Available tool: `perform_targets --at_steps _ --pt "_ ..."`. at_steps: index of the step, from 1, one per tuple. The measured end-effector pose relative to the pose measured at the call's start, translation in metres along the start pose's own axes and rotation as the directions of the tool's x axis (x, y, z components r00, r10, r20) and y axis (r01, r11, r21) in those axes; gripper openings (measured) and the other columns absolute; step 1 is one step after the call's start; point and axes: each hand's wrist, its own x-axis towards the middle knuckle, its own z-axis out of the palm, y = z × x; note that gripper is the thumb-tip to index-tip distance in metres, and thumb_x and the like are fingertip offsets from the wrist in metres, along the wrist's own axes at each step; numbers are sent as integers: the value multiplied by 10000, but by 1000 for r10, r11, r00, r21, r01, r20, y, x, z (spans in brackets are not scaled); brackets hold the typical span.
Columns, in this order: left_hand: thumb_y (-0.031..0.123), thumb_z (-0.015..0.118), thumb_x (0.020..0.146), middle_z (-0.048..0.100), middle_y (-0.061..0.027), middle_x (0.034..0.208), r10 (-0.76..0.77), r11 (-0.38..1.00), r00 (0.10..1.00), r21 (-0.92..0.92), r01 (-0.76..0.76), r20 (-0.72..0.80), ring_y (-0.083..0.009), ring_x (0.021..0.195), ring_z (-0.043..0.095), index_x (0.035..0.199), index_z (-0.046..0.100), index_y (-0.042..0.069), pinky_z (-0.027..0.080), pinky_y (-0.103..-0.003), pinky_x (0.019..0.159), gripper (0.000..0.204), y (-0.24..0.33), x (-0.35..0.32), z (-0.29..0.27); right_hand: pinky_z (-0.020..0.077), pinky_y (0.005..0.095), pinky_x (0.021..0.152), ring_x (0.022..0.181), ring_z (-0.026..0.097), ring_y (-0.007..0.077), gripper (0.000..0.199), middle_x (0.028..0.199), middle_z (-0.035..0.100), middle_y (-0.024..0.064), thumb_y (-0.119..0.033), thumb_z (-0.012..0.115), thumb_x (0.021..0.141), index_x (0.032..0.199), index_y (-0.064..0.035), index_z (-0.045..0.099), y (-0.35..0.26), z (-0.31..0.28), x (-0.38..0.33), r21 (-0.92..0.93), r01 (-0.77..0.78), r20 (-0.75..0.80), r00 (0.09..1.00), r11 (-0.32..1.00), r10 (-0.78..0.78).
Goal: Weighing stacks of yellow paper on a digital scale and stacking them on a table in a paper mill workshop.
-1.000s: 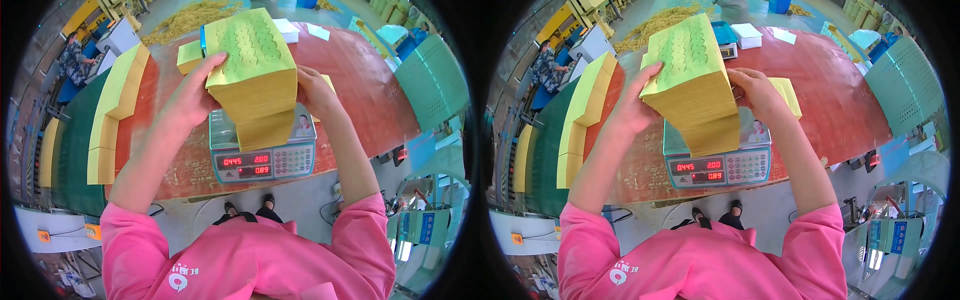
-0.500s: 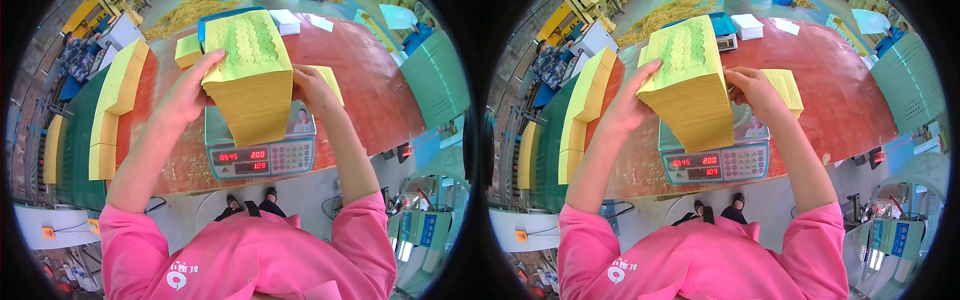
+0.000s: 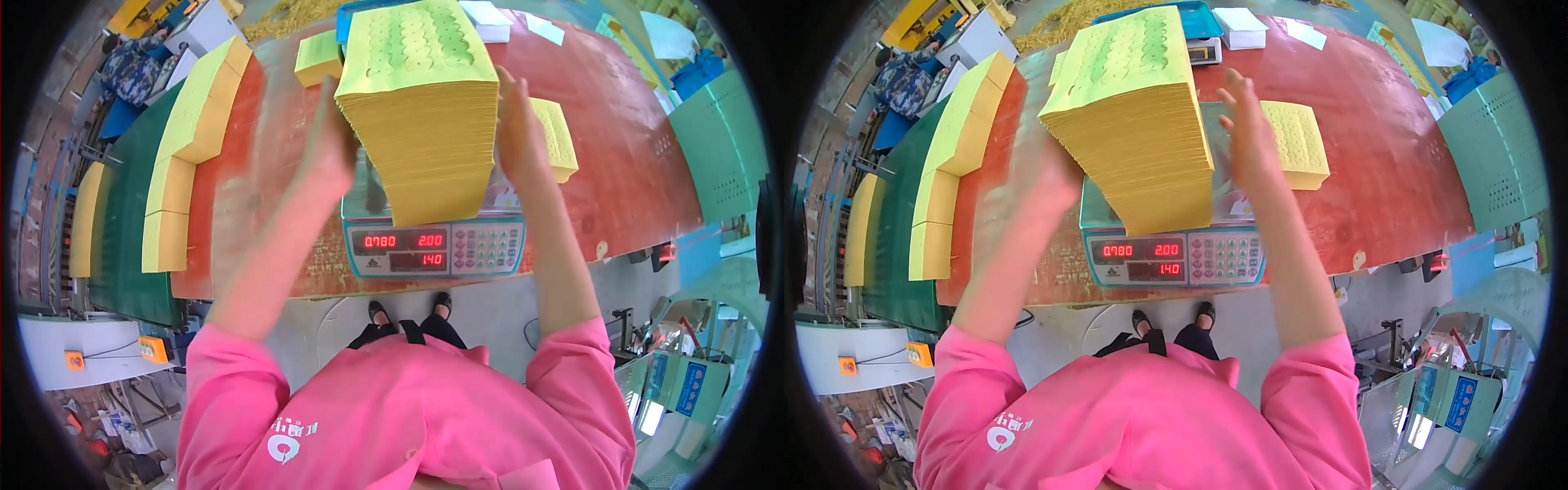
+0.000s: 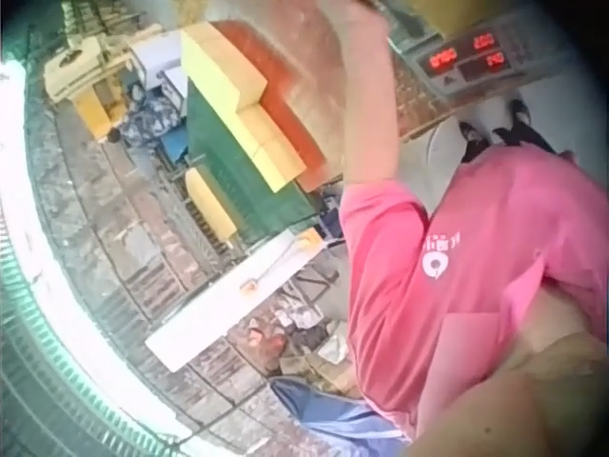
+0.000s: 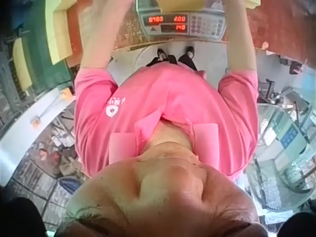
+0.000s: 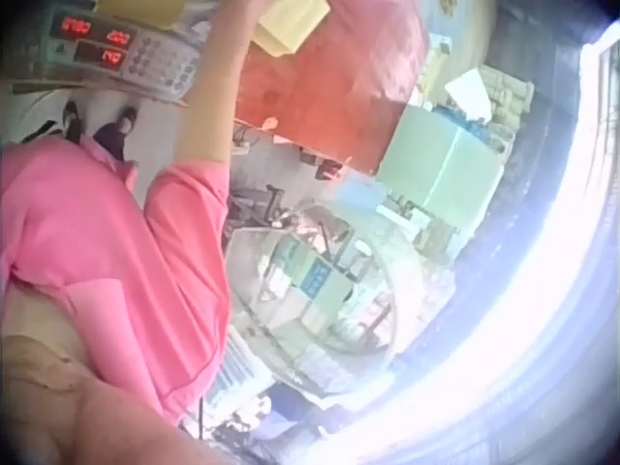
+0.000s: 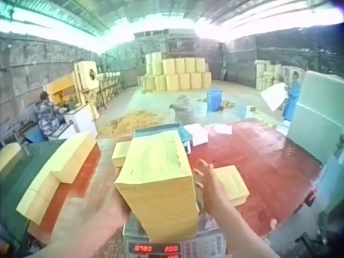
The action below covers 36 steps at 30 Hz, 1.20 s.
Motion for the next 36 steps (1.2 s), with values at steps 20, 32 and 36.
perform_targets --at_steps 20,32,36 --pt "395 469 984 462 -176 1441 441 -248 858 884 397 -261 -301 1342 426 1402 449 11 337 -434 1105 568 -110 -150 -204 515 314 808 858 649 186 304 966 670 91 -198 481 1018 1132 36 638 61 -222 -78 -222 153 -368 901 963 -228" --pt "348 525 957 418 -211 1474 429 -229 865 895 382 -259 -362 1395 343 1375 482 -9 236 -459 1160 552 -125 -167 -209 472 221 708 743 541 70 164 822 602 10 -43 514 996 1048 11 660 123 -254 -93 -654 123 -244 900 746 -362" --pt "355 535 947 422 -195 1478 448 -234 863 901 366 -234 -348 1401 341 1371 496 3 222 -464 1167 553 -125 -168 -211 476 217 701 741 549 68 165 817 604 6 -46 517 995 1040 4 667 123 -253 -95 -674 113 -258 890 730 -376"
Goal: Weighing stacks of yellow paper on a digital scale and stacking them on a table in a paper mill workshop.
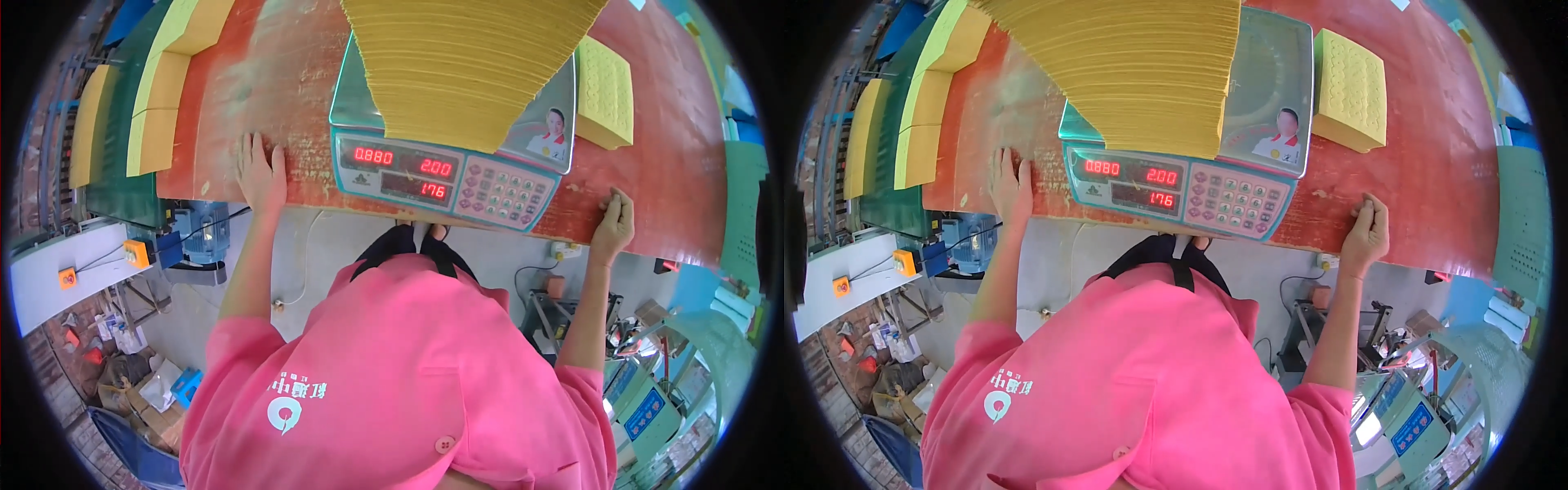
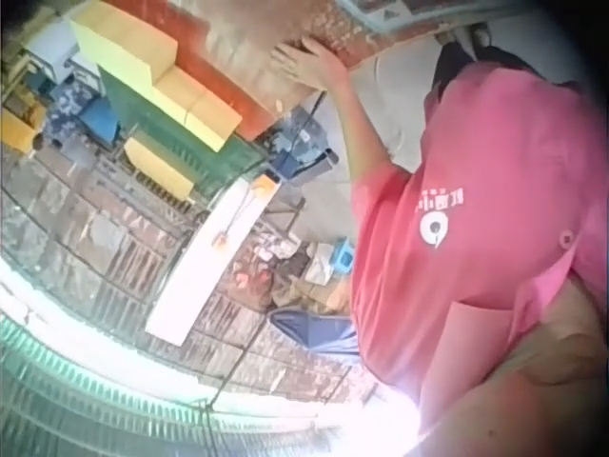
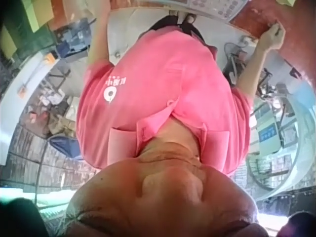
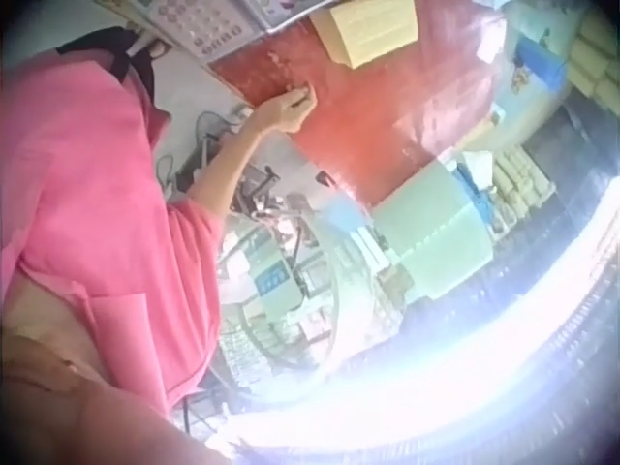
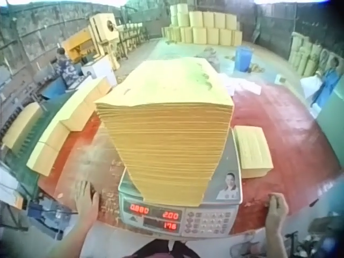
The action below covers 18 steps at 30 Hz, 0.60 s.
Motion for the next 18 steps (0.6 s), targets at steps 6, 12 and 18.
perform_targets --at_steps 6,12,18 --pt "287 575 929 485 -209 1417 22 998 994 -58 -28 -105 -370 1342 416 1334 531 9 314 -460 1118 493 -1 5 1 497 226 681 734 569 68 161 835 626 9 -49 530 982 1029 -11 679 -6 10 3 -105 2 -54 998 994 -7" --pt "238 549 982 665 -131 1107 -234 795 965 -547 262 121 -221 1075 599 1118 653 -13 438 -355 955 304 1 14 -27 490 226 659 678 581 65 142 786 647 4 -71 567 961 999 -17 692 -8 2 3 -171 10 -150 988 985 -36" --pt "54 510 880 667 -127 941 -117 656 990 -755 16 -81 -261 953 625 826 642 1 464 -357 889 152 118 43 -150 446 230 604 649 562 42 106 693 628 11 -75 608 916 970 -56 698 -17 6 0 -213 1 -183 982 977 -41"
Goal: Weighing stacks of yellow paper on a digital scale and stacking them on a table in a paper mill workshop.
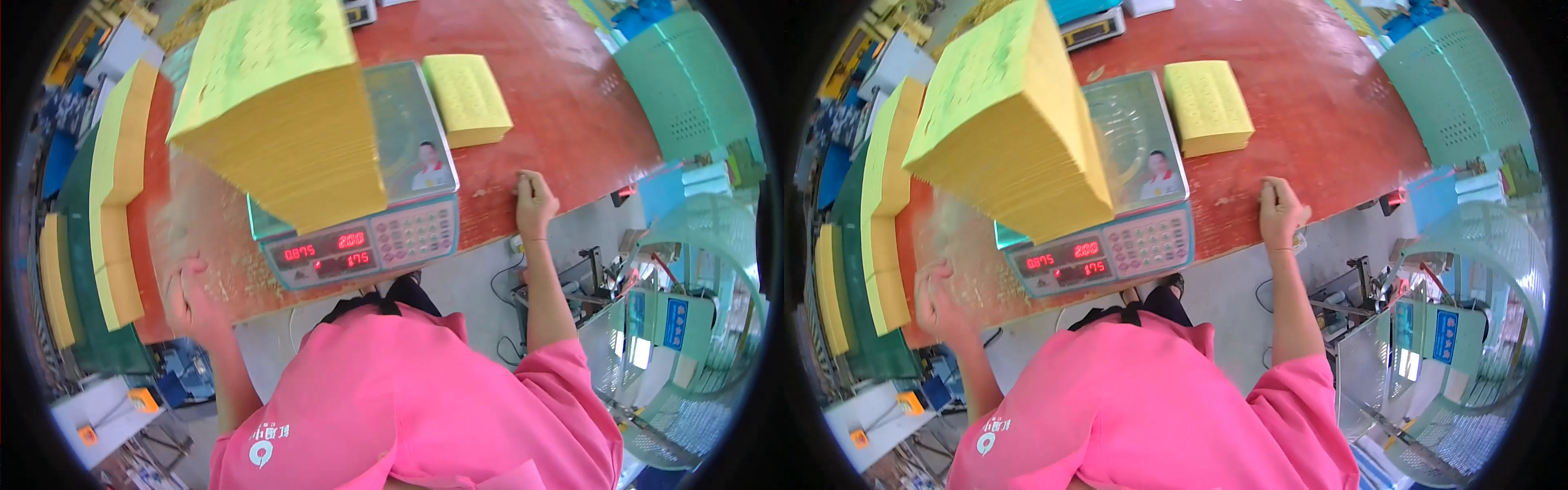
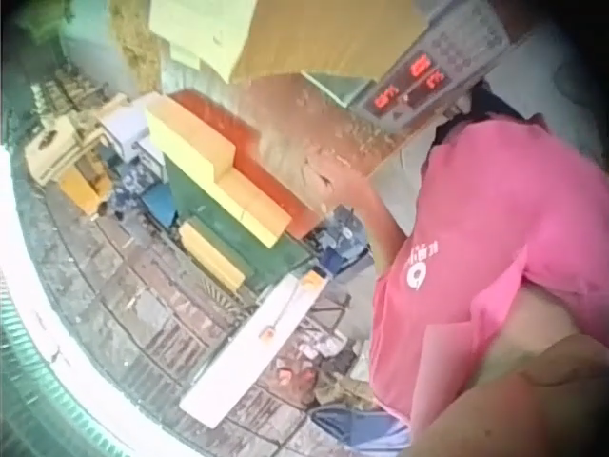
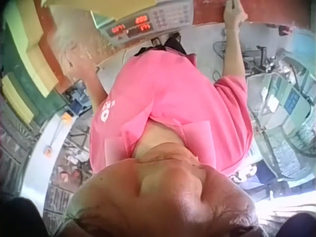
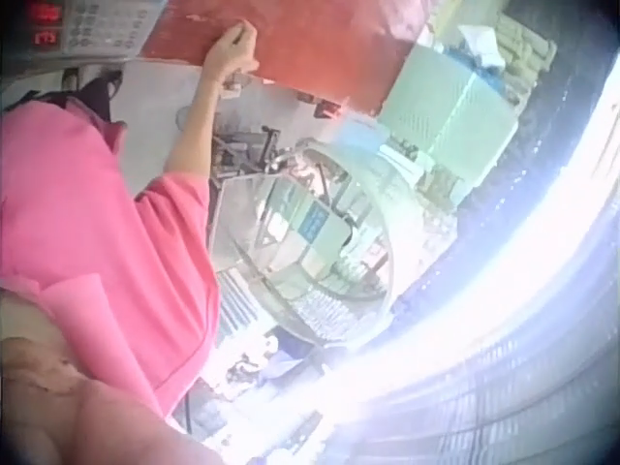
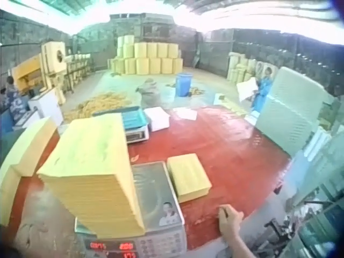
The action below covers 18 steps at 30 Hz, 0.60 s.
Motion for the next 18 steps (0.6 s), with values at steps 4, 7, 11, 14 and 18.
perform_targets --at_steps 4,7,11,14,18 --pt "-53 551 806 642 -173 1009 726 671 661 -400 -624 187 -337 1000 622 788 558 -4 519 -422 838 53 100 -4 34 456 234 629 686 552 58 93 731 631 41 -45 607 913 969 -15 675 -5 -13 0 -145 61 14 998 988 -59" --pt "1 641 799 588 -190 1198 740 672 496 -523 -524 455 -369 1088 596 974 589 -6 513 -421 901 183 173 -31 104 470 250 649 705 572 89 80 791 643 58 -25 605 909 959 7 659 7 -3 2 214 -9 54 999 977 -3" --pt "81 755 756 537 -191 1318 748 615 297 -452 -646 594 -369 1194 537 1149 602 12 469 -428 971 427 194 -37 223 502 306 677 729 643 224 73 833 652 124 1 608 872 933 4 649 15 -7 0 266 14 56 998 964 -30" --pt "114 796 721 531 -181 1330 672 613 350 -226 -757 652 -374 1191 531 1162 593 18 460 -421 985 494 193 -31 286 513 332 681 741 649 285 79 832 637 163 13 617 848 920 3 645 3 -14 4 281 101 61 991 954 -122" --pt "144 815 699 544 -175 1319 468 621 428 57 -782 773 -368 1183 537 1098 583 13 452 -418 993 480 187 -22 329 510 373 649 733 638 320 71 796 631 153 7 640 817 886 -10 635 5 -23 10 317 124 100 981 940 -164"
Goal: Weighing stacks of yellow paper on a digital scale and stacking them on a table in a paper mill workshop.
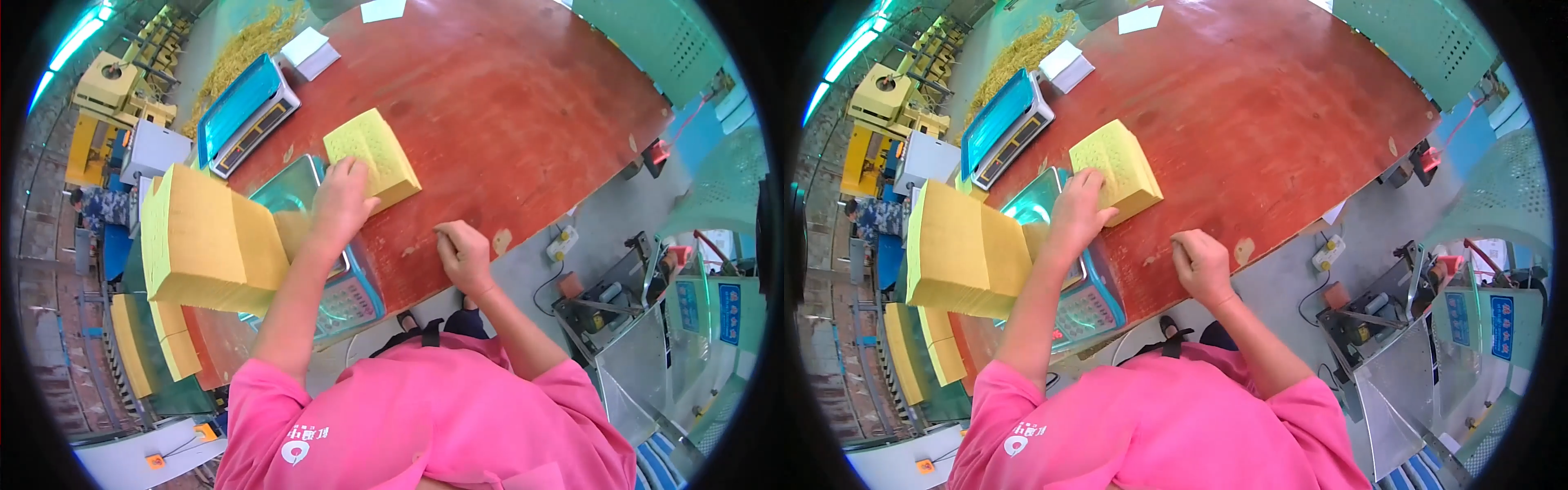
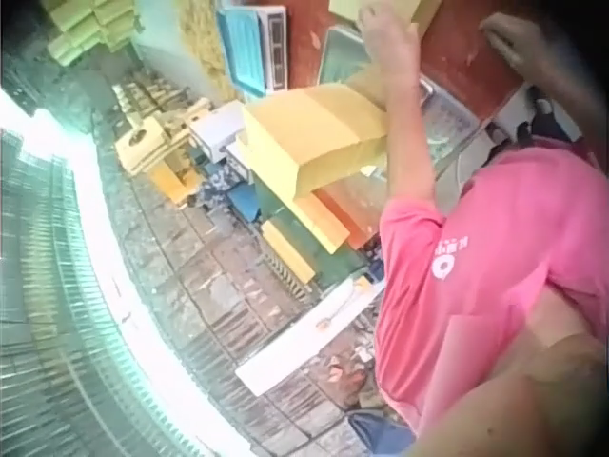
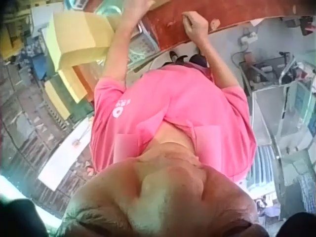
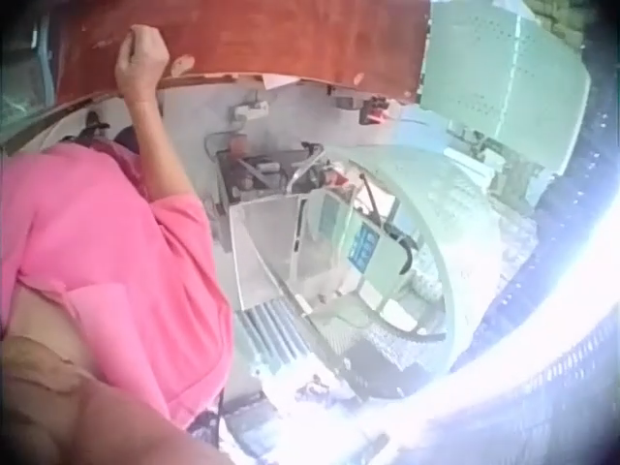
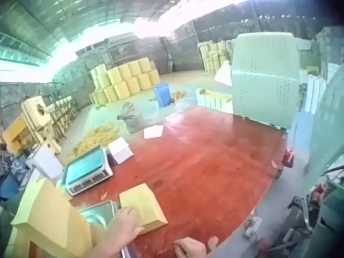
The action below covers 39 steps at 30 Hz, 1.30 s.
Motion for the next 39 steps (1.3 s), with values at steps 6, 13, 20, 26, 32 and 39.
perform_targets --at_steps 6,13,20,26,32,39 --pt "145 791 731 561 -152 1330 -61 998 991 -21 64 119 -345 1207 537 1048 571 37 447 -407 1001 401 1 12 2 499 379 636 708 626 302 86 775 627 123 2 651 800 881 -22 635 12 -13 5 80 22 30 999 997 -25" --pt "127 712 795 595 -180 1289 -23 993 999 -116 26 30 -371 1170 566 971 600 25 456 -431 986 233 -21 3 5 495 384 634 701 617 310 95 763 619 128 0 653 794 886 -17 638 9 -14 9 167 65 105 991 984 -83" --pt "24 575 787 614 -201 1147 37 997 988 -63 -48 -151 -362 1070 596 919 624 -22 500 -432 911 148 -1 4 23 484 274 671 720 585 137 89 803 629 87 12 589 890 951 28 651 7 -17 11 248 -196 230 963 949 139" --pt "38 605 709 591 -141 932 20 1000 961 -17 -26 -277 -307 936 587 826 615 19 500 -390 838 119 3 -7 38 456 234 709 774 552 95 162 851 621 28 -78 525 950 955 20 655 18 -21 25 226 -433 377 865 872 332" --pt "146 624 735 637 -115 901 -42 997 945 45 60 -326 -256 921 610 840 665 38 483 -351 844 156 5 -7 57 474 288 661 725 572 149 235 786 577 32 -209 492 983 1069 -22 605 -12 -10 56 341 -720 471 687 604 553" --pt "193 639 735 674 -160 917 -121 971 973 -227 75 -196 -314 953 629 828 699 22 483 -429 872 204 2 4 63 453 323 650 726 561 185 379 867 607 35 -414 503 991 1215 -110 539 -26 16 95 361 -726 571 668 586 476"
